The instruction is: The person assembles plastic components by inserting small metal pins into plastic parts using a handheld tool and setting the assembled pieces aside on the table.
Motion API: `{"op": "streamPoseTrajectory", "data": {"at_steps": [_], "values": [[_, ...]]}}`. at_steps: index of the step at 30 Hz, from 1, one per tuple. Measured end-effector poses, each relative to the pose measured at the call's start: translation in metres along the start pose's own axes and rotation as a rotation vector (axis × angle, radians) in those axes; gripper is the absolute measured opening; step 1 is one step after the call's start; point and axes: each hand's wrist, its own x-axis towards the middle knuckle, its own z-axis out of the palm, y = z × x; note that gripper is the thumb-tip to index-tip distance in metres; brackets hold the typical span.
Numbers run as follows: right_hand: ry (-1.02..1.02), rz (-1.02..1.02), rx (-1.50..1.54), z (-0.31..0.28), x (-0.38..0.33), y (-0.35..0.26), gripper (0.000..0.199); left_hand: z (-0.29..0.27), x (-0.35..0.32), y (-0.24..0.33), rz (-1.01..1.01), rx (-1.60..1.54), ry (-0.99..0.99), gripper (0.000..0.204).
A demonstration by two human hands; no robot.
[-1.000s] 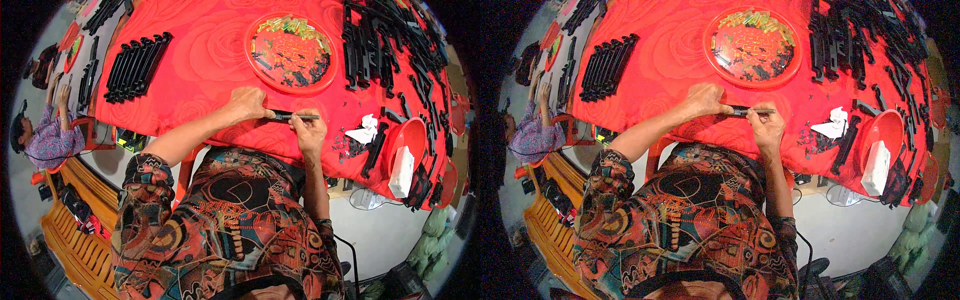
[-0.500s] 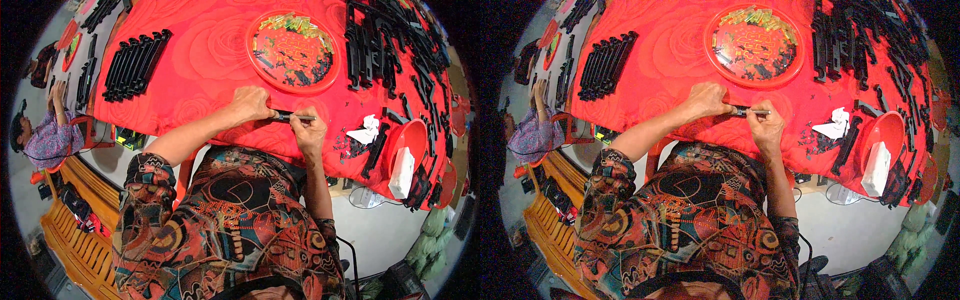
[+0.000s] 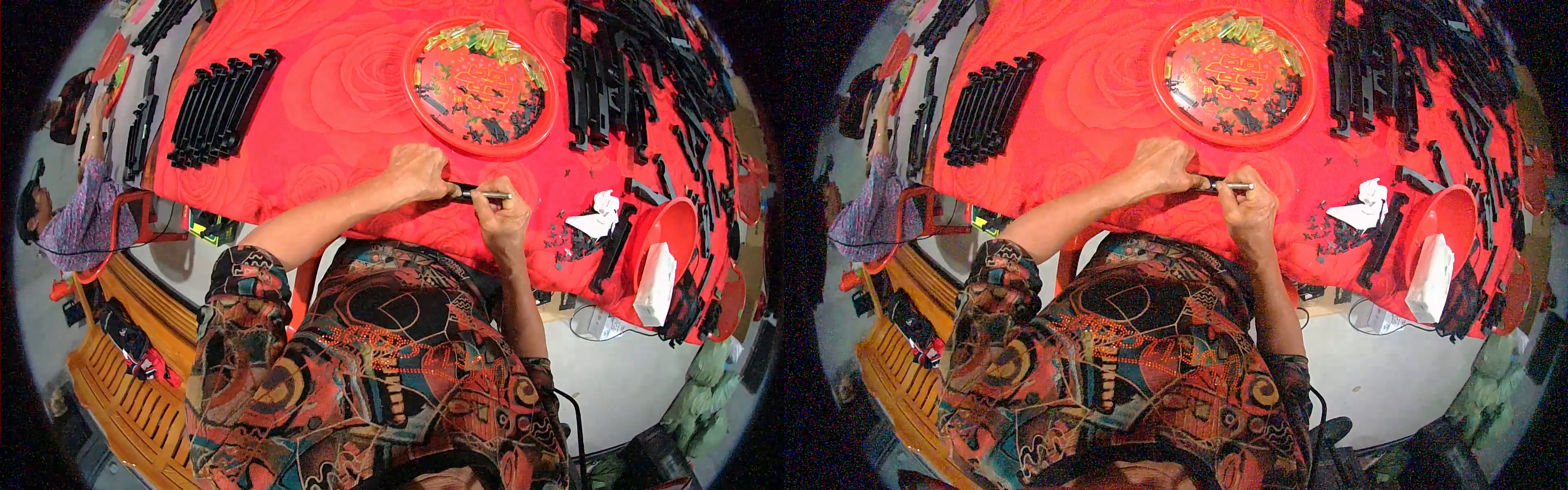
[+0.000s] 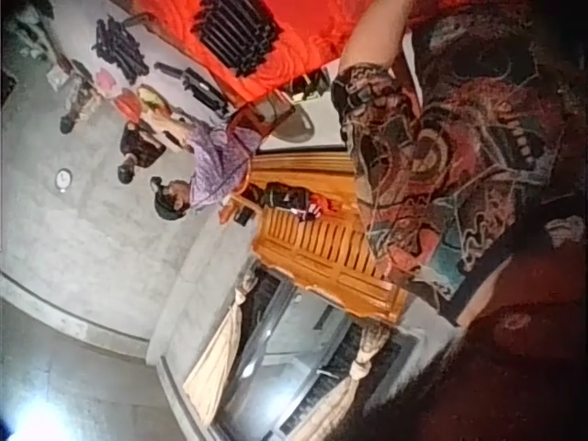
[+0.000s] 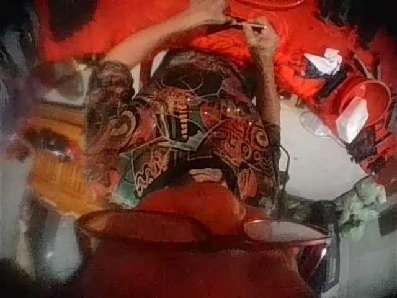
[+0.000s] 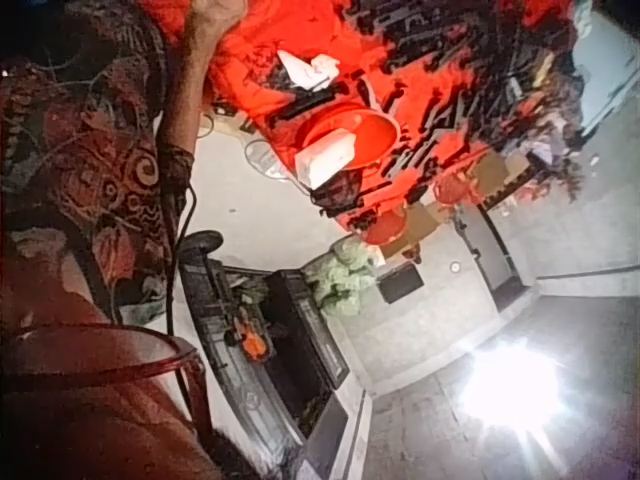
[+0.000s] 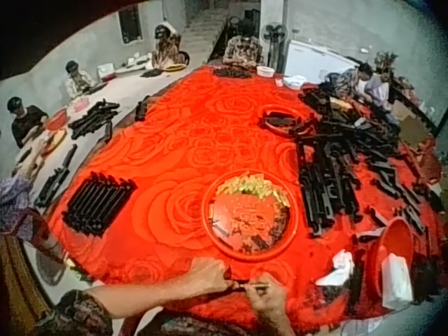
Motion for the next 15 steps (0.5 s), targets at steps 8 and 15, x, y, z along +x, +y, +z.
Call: {"op": "streamPoseTrajectory", "data": {"at_steps": [8,15], "values": [[0.034,0.008,0.081,-0.002,-0.006,0.007,0.009,0.009,-0.005,0.001,0.015,-0.057,0.086,0.046],[0.11,0.148,0.421,0.0,-0.009,0.013,0.007,0.021,-0.043,-0.001,0.227,0.018,0.402,0.047]]}}
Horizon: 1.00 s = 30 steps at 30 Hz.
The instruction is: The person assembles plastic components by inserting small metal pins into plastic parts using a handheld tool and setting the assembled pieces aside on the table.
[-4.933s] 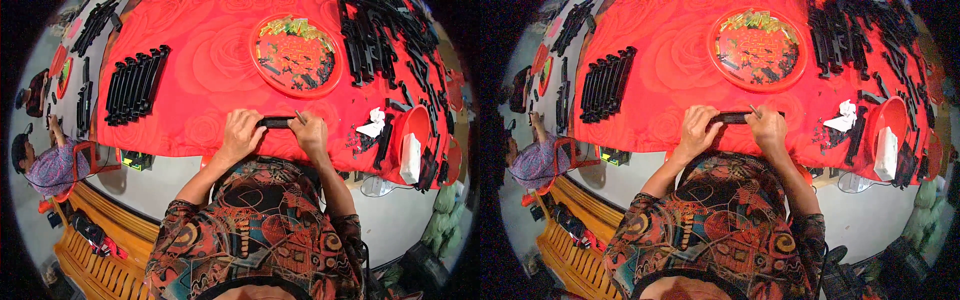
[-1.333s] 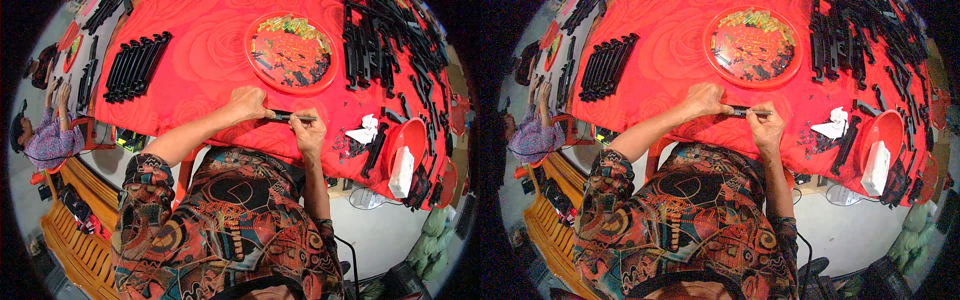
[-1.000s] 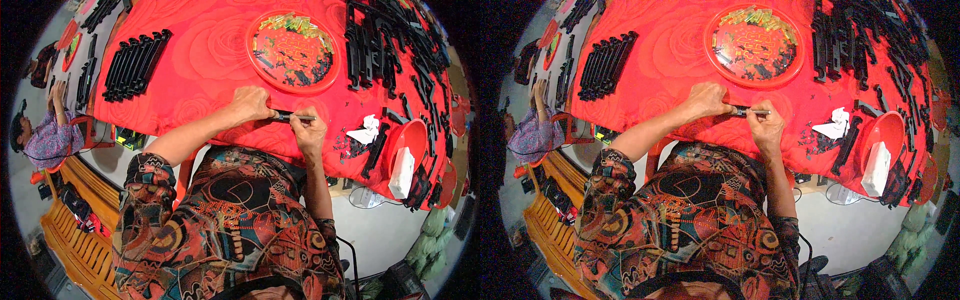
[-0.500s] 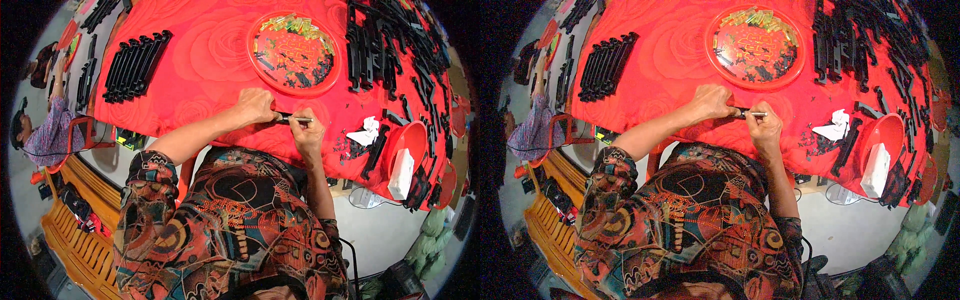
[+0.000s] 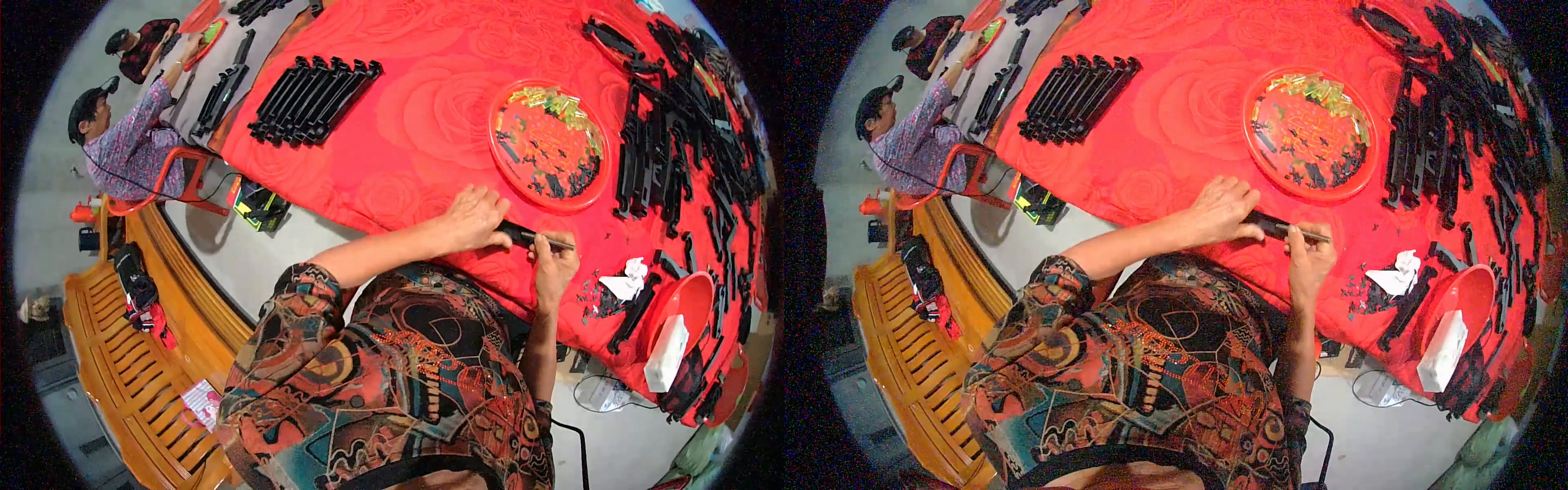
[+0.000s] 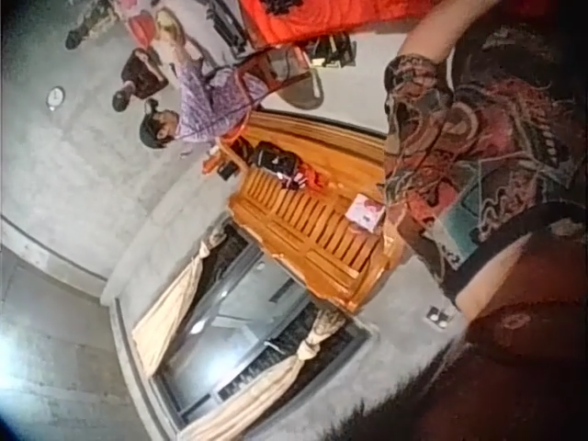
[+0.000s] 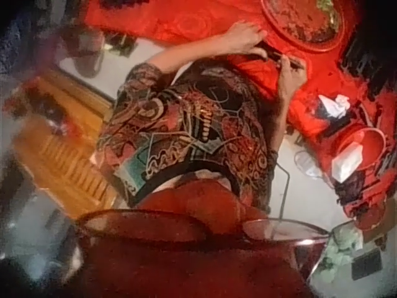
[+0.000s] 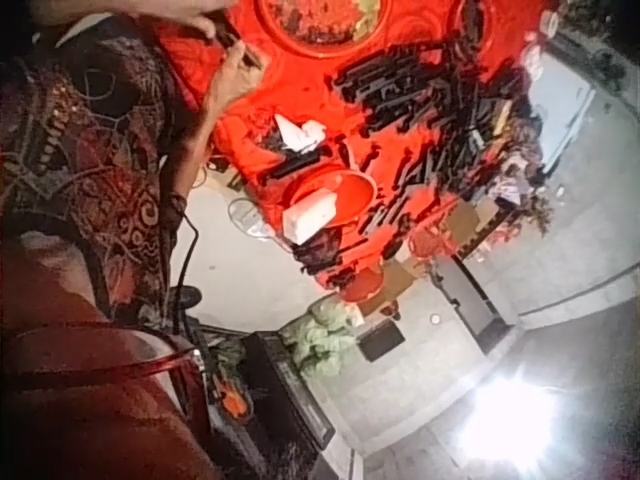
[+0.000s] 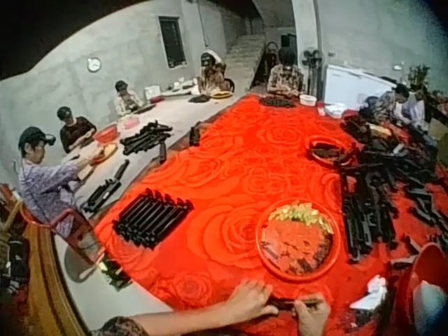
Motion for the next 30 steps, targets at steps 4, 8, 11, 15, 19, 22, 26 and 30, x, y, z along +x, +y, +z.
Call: {"op": "streamPoseTrajectory", "data": {"at_steps": [4,8,11,15,19,22,26,30], "values": [[0.001,-0.023,0.04,0.003,0.0,0.001,0.007,0.013,-0.02,-0.004,0.115,0.124,0.163,0.035],[0.078,-0.113,0.133,0.003,-0.007,-0.011,0.007,-0.004,-0.049,-0.005,0.049,0.055,0.165,0.033],[0.1,-0.173,0.124,-0.002,-0.01,-0.01,0.007,-0.022,-0.068,-0.017,-0.087,0.068,0.13,0.034],[0.09,-0.09,0.166,-0.002,-0.015,-0.002,0.008,-0.035,-0.084,-0.047,-0.26,0.122,0.195,0.033],[0.117,0.016,0.198,0.006,-0.022,0.012,0.008,-0.046,-0.082,-0.081,-0.427,0.252,0.334,0.034],[0.081,0.061,0.213,0.014,-0.026,0.018,0.009,-0.052,-0.078,-0.104,-0.519,0.35,0.38,0.035],[0.105,0.042,0.178,0.016,-0.028,0.02,0.009,-0.055,-0.065,-0.136,-0.579,0.392,0.478,0.036],[0.082,0.047,0.187,0.015,-0.028,0.024,0.009,-0.064,-0.057,-0.161,-0.601,0.479,0.526,0.036]]}}
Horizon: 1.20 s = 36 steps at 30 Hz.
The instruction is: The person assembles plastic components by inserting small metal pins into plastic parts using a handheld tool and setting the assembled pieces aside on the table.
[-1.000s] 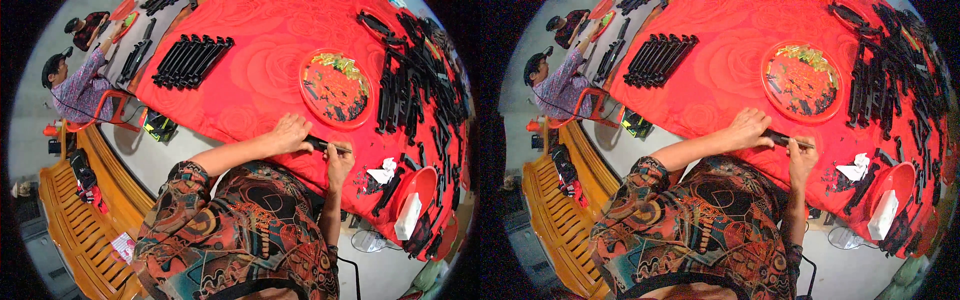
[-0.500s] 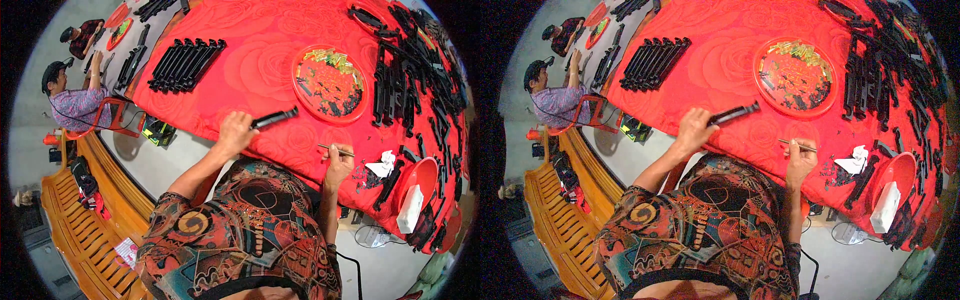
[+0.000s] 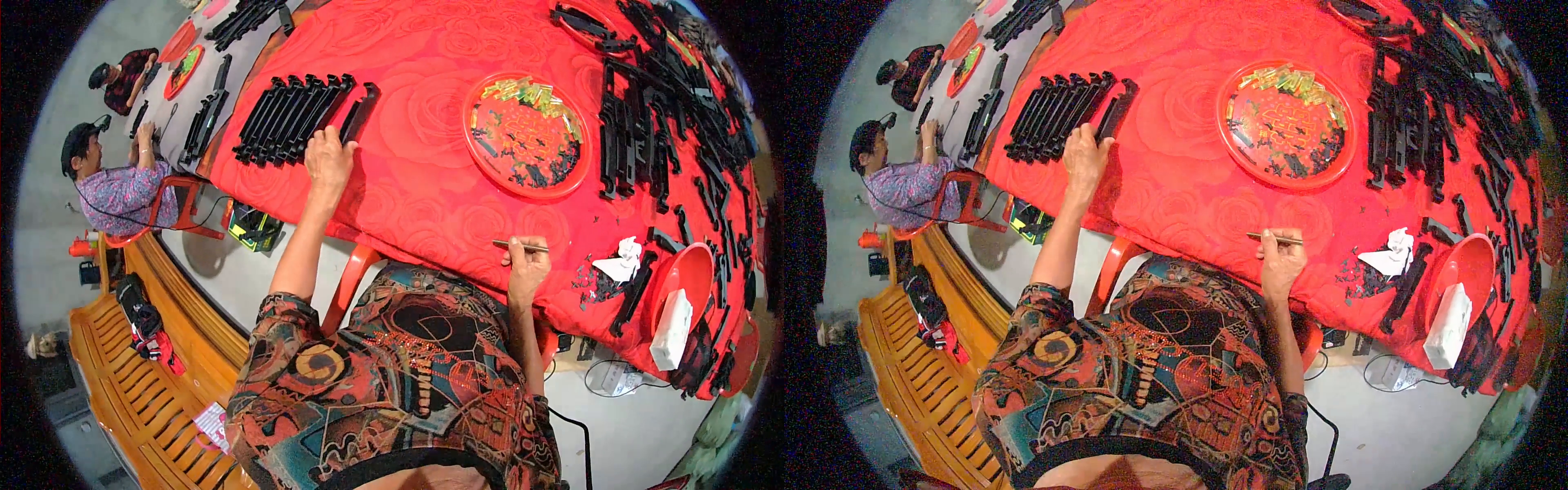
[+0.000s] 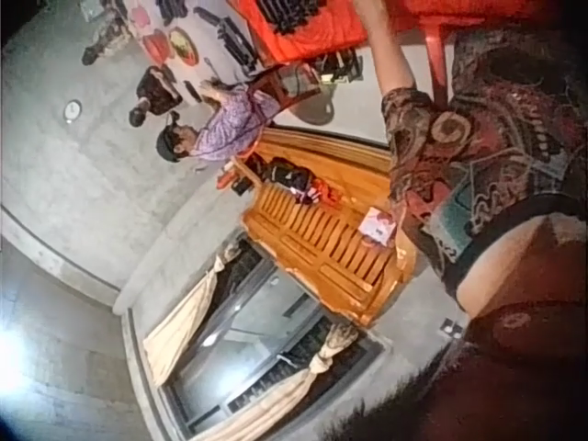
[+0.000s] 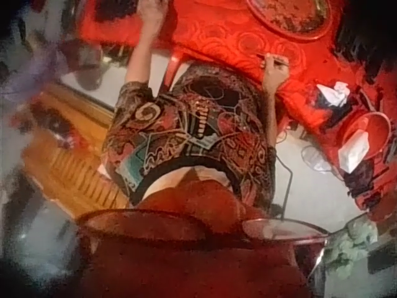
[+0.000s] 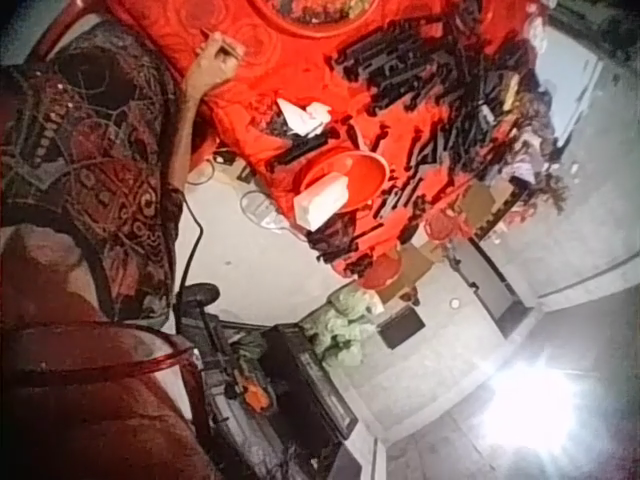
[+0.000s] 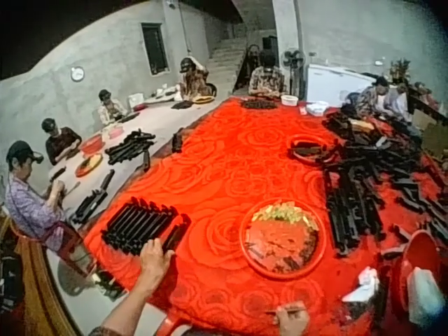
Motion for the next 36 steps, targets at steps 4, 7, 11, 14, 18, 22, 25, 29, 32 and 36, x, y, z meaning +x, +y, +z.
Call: {"op": "streamPoseTrajectory", "data": {"at_steps": [4,7,11,14,18,22,25,29,32,36], "values": [[0.001,0.01,-0.008,-0.001,-0.001,0.004,0.012,0.005,0.016,-0.007,0.042,0.068,-0.037,0.035],[0.013,0.021,-0.02,0.002,-0.002,0.003,0.012,0.005,0.015,-0.001,0.083,0.077,-0.106,0.034],[0.007,-0.001,-0.011,0.003,-0.003,0.001,0.012,0.01,0.011,0.002,0.053,0.059,0.0,0.033],[0.032,-0.016,-0.026,-0.009,0.004,-0.004,0.007,0.01,0.018,-0.003,0.072,0.215,0.023,0.028],[0.049,-0.08,-0.118,-0.03,0.029,-0.032,0.019,0.016,0.03,-0.031,0.065,0.291,0.01,0.024],[0.232,-0.136,-0.578,-0.062,0.075,-0.05,0.023,0.016,0.037,-0.029,0.043,0.268,-0.014,0.023],[0.329,-0.416,-0.908,-0.081,0.113,-0.05,0.024,0.016,0.041,-0.031,0.037,0.283,0.008,0.022],[0.461,-0.411,-1.183,-0.079,0.144,-0.057,0.036,0.019,0.046,-0.038,0.007,0.357,-0.005,0.022],[0.458,-0.275,-1.28,-0.083,0.16,-0.053,0.044,0.022,0.048,-0.027,0.049,0.415,0.068,0.028],[0.43,-0.305,-1.271,-0.09,0.172,-0.043,0.041,0.018,0.036,0.031,0.23,-0.009,0.211,0.031]]}}
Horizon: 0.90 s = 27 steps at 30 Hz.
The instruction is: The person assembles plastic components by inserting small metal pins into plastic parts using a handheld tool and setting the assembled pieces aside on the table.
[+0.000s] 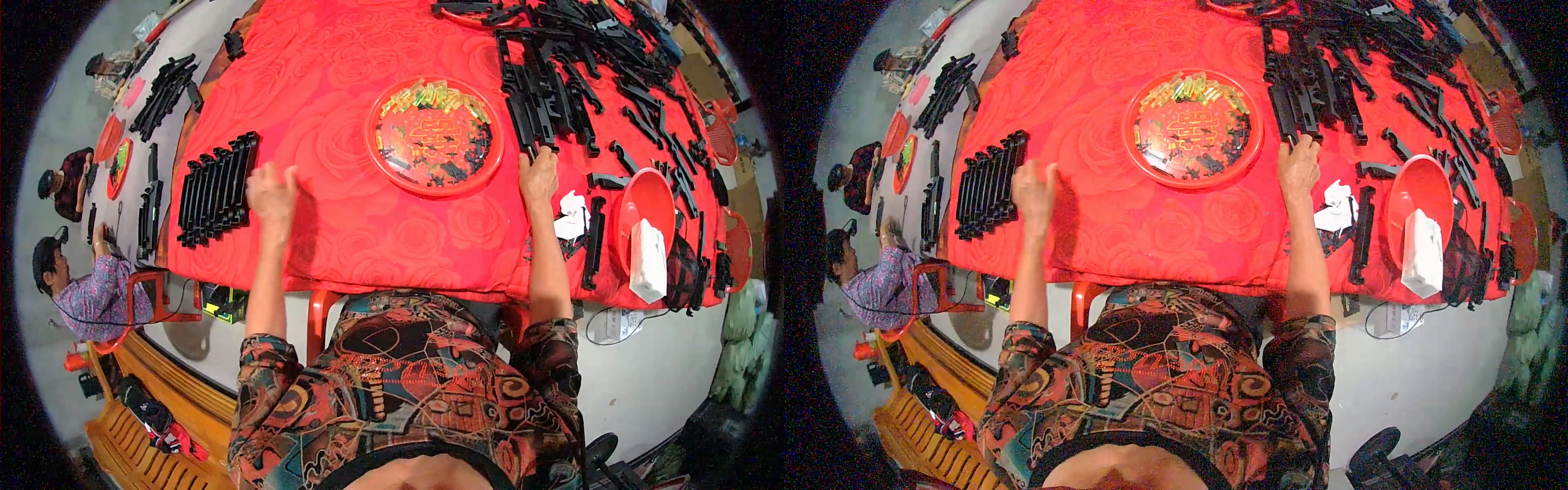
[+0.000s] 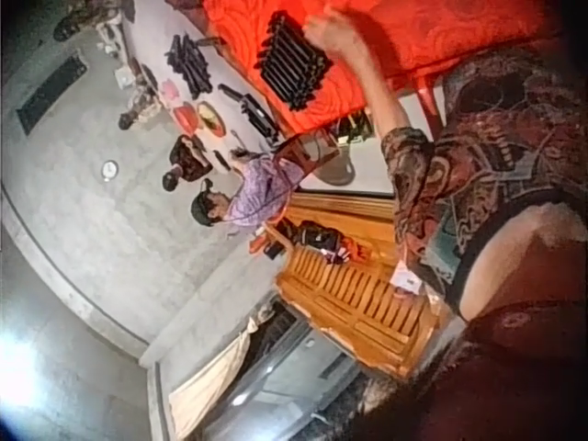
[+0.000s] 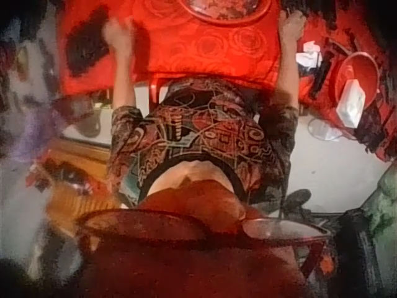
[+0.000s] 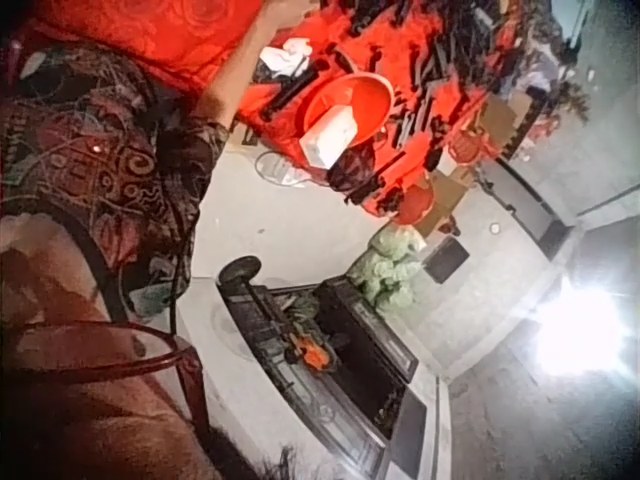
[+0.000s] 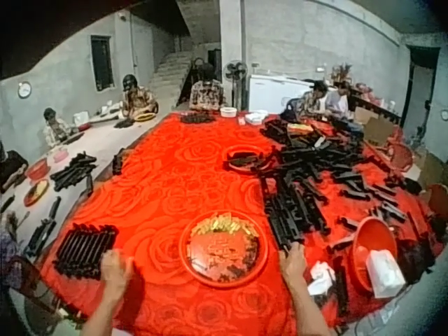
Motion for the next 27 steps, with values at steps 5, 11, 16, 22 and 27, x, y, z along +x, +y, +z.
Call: {"op": "streamPoseTrajectory", "data": {"at_steps": [5,11,16,22,27], "values": [[0.134,0.083,0.315,-0.008,-0.003,0.009,0.031,0.02,-0.002,0.095,-0.339,-0.708,-0.437,0.039],[0.177,0.257,0.79,-0.048,-0.033,0.005,0.013,0.018,-0.004,0.13,-0.366,-0.77,-0.391,0.04],[-0.226,0.35,1.005,-0.089,-0.075,-0.031,0.012,-0.012,-0.025,0.121,-0.245,-0.923,-0.278,0.043],[-0.634,0.103,0.984,-0.054,-0.117,-0.031,0.012,-0.05,-0.046,0.126,0.193,-0.905,-0.166,0.067],[-0.662,0.086,0.797,-0.05,-0.117,-0.04,0.014,-0.033,-0.069,0.132,0.347,-0.835,-0.307,0.063]]}}
